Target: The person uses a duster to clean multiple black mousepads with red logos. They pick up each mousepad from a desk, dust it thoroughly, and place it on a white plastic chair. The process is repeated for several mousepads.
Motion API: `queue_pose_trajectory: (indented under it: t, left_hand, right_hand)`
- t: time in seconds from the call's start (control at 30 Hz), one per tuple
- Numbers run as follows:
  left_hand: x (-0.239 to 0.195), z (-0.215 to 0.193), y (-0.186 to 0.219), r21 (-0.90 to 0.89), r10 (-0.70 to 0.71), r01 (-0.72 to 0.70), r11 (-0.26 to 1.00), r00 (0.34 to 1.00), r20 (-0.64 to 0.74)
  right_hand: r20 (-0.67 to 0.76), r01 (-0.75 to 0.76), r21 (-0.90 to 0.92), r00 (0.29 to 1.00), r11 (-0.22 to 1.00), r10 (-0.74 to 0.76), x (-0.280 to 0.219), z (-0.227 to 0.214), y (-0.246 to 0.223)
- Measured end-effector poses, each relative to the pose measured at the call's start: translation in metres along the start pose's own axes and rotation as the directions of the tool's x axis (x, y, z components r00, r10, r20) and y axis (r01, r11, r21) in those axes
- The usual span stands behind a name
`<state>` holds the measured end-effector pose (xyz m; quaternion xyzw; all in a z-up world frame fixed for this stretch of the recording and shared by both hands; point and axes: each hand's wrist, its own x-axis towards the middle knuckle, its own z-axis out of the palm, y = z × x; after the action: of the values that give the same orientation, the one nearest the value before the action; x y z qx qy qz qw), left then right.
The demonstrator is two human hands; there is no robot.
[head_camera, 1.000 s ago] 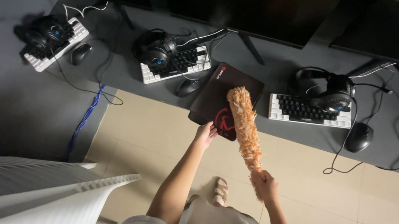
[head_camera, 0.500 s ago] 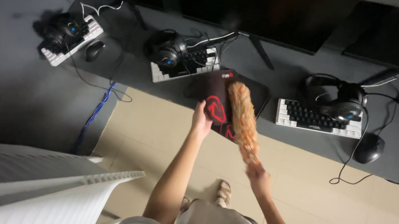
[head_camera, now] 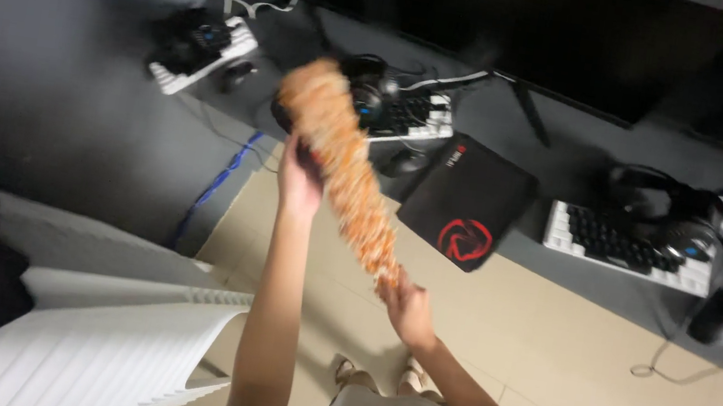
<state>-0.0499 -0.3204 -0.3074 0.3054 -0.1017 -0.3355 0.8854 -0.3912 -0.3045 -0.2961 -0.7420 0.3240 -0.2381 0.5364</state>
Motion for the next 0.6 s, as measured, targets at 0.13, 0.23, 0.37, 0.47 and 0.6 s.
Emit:
queue_pose_trajectory:
  t: [0.13, 0.23, 0.37, 0.47, 0.6]
  left_hand:
    - [-0.035, 0.031, 0.068, 0.02, -0.028, 0.029, 0.999, 0.999, -0.039]
    - [-0.053, 0.039, 0.104, 0.041, -0.123, 0.127, 0.991, 0.989, -0.087]
    - [-0.065, 0.024, 0.15, 0.346, -0.095, 0.146, 0.927, 0.983, -0.159]
    - [-0.078, 0.023, 0.198, 0.58, 0.024, 0.01, 0.815, 0.998, -0.051]
    - [-0.092, 0.029, 0.244, 0.934, 0.062, -0.216, 0.285, 0.976, 0.207]
  right_hand:
    - [0.059, 0.201, -0.113, 0.979, 0.973, -0.195, 0.0, 0.032, 0.01]
    - [0.052, 0.033, 0.026, 0.998, 0.999, -0.035, 0.024, 0.05, 0.006]
    - [0.085, 0.042, 0.008, 0.996, 0.999, -0.043, 0.013, 0.061, -0.031]
    - [0.1, 0.073, 0.025, 0.992, 0.997, -0.075, 0.001, 0.068, -0.046]
    - [0.171, 0.128, -0.069, 0.979, 0.989, -0.115, -0.024, 0.114, -0.029]
